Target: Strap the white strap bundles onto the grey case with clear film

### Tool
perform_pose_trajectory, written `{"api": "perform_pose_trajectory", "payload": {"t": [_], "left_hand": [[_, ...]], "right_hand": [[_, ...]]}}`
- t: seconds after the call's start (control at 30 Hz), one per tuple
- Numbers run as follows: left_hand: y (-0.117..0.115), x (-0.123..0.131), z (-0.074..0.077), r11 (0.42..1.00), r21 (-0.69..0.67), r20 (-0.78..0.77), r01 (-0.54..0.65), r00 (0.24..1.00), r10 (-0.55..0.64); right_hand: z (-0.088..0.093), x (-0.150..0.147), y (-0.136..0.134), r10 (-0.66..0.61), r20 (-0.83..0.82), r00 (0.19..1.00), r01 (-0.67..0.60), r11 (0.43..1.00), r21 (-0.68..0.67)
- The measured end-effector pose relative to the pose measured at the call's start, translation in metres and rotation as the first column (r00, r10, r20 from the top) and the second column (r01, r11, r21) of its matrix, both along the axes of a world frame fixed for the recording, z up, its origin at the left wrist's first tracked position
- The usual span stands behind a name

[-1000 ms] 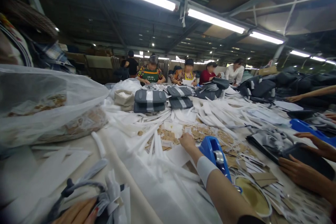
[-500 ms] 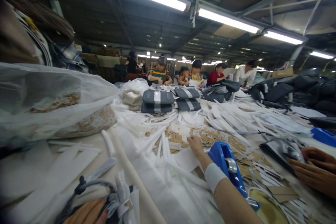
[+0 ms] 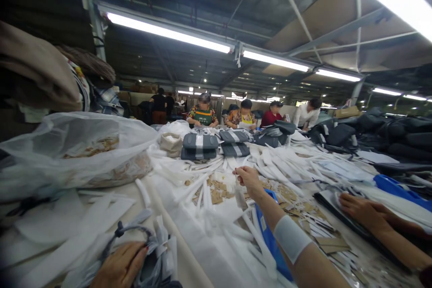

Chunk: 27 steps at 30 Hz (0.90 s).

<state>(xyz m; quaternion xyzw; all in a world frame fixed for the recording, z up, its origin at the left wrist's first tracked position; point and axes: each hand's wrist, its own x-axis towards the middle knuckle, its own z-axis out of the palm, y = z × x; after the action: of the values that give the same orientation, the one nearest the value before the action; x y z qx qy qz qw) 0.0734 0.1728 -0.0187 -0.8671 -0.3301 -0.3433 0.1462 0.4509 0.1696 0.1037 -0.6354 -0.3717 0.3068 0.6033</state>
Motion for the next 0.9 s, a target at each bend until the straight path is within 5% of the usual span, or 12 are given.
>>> {"api": "perform_pose_trajectory", "payload": {"t": [0.17, 0.23, 0.4, 0.63, 0.77, 0.9], "left_hand": [[-0.018, 0.013, 0.034, 0.997, -0.055, 0.341, 0.053, 0.939, -0.032], [-0.033, 0.023, 0.049, 0.975, -0.176, 0.417, 0.134, 0.908, -0.05], [-0.076, 0.056, 0.078, 0.786, -0.514, 0.552, 0.343, 0.834, -0.002], [-0.114, 0.079, 0.112, 0.558, -0.656, 0.663, 0.509, 0.741, 0.103], [-0.122, 0.079, 0.115, 0.478, -0.643, 0.715, 0.598, 0.692, 0.096], [-0.115, 0.078, 0.099, 0.521, -0.556, 0.784, 0.647, 0.616, 0.072]], "right_hand": [[0.028, -0.034, -0.04, 0.102, -0.062, 0.993, -0.092, 0.986, 0.142], [0.036, -0.052, -0.056, 0.15, -0.072, 0.986, -0.136, 0.975, 0.177], [0.049, -0.096, -0.092, 0.267, -0.079, 0.96, -0.246, 0.946, 0.209], [0.051, -0.148, -0.127, 0.467, -0.069, 0.882, -0.45, 0.876, 0.177], [0.045, -0.168, -0.137, 0.511, -0.079, 0.856, -0.498, 0.856, 0.14], [0.038, -0.179, -0.14, 0.507, -0.128, 0.852, -0.499, 0.862, 0.09]]}}
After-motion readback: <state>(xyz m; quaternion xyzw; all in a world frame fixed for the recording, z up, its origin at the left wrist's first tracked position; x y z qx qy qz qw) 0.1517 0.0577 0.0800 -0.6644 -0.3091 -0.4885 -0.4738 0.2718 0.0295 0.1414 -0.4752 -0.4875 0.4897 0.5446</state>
